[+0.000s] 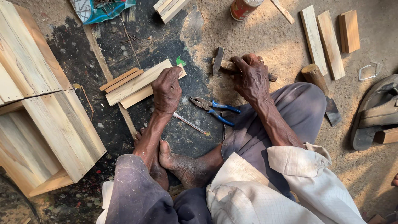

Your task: The person assembles small wooden boxes by hand, using a hammer and nails to join the pieces. They apply glue to the joints before nailing them together and occasionally use pliers to adjust the nails.

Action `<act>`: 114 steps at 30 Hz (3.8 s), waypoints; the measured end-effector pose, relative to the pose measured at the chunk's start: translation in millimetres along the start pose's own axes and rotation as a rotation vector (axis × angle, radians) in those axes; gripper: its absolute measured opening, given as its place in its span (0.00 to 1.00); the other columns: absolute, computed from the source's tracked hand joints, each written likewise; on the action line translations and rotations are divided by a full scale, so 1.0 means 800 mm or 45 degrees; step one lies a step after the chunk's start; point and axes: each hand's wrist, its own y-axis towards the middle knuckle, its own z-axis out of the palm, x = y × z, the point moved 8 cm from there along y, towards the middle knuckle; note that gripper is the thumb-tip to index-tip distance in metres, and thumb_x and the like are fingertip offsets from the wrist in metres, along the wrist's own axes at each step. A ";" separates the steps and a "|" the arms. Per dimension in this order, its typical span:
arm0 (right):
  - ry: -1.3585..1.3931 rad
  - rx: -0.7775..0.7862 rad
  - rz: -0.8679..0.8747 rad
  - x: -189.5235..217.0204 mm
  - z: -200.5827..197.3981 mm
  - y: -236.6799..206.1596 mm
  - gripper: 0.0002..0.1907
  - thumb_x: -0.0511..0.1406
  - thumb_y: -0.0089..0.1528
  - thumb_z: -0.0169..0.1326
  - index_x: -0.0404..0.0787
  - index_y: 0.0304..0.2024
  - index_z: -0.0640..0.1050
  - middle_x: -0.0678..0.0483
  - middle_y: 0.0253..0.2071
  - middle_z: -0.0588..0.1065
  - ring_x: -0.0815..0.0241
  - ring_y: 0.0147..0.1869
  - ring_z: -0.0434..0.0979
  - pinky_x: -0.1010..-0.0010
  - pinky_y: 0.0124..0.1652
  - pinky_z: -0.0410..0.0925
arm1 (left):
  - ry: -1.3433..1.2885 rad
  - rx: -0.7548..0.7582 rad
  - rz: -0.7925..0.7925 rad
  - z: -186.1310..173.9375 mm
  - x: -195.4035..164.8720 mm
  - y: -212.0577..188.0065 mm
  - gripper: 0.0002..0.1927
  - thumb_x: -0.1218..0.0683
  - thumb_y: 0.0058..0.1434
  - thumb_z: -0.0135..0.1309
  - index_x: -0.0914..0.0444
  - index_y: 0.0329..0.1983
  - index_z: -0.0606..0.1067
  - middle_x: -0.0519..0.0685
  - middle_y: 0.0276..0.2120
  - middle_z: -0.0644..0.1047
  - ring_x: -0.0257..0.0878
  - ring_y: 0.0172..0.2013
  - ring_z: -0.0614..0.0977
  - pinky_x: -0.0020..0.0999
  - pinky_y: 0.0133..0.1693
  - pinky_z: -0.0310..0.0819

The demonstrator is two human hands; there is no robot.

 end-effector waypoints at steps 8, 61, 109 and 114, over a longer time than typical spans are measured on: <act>0.124 0.083 0.045 -0.008 0.016 -0.016 0.27 0.37 0.49 0.65 0.36 0.49 0.73 0.39 0.37 0.77 0.43 0.33 0.77 0.52 0.31 0.71 | 0.054 0.024 0.077 0.009 0.001 -0.006 0.09 0.68 0.64 0.58 0.68 0.47 0.80 0.55 0.42 0.83 0.48 0.44 0.85 0.40 0.44 0.84; 0.842 -0.044 0.103 0.037 0.017 -0.022 0.30 0.31 0.65 0.67 0.39 0.66 0.69 0.46 0.35 0.80 0.59 0.38 0.81 0.65 0.36 0.71 | -0.124 0.045 0.012 0.015 0.021 0.002 0.10 0.64 0.72 0.58 0.63 0.53 0.73 0.51 0.41 0.80 0.42 0.42 0.86 0.36 0.39 0.84; 0.426 -0.029 -0.328 0.118 0.006 -0.030 0.26 0.24 0.63 0.62 0.40 0.63 0.74 0.42 0.50 0.76 0.48 0.42 0.81 0.61 0.35 0.75 | 0.025 0.058 0.133 0.032 0.040 -0.028 0.26 0.65 0.72 0.57 0.61 0.69 0.62 0.56 0.48 0.80 0.51 0.51 0.85 0.39 0.51 0.85; 0.605 -0.214 -0.346 0.115 -0.016 -0.025 0.26 0.22 0.63 0.60 0.37 0.63 0.74 0.43 0.53 0.75 0.48 0.52 0.83 0.64 0.45 0.81 | -0.076 0.039 0.163 0.024 0.032 -0.022 0.30 0.65 0.70 0.58 0.62 0.71 0.61 0.57 0.51 0.78 0.50 0.51 0.84 0.40 0.50 0.82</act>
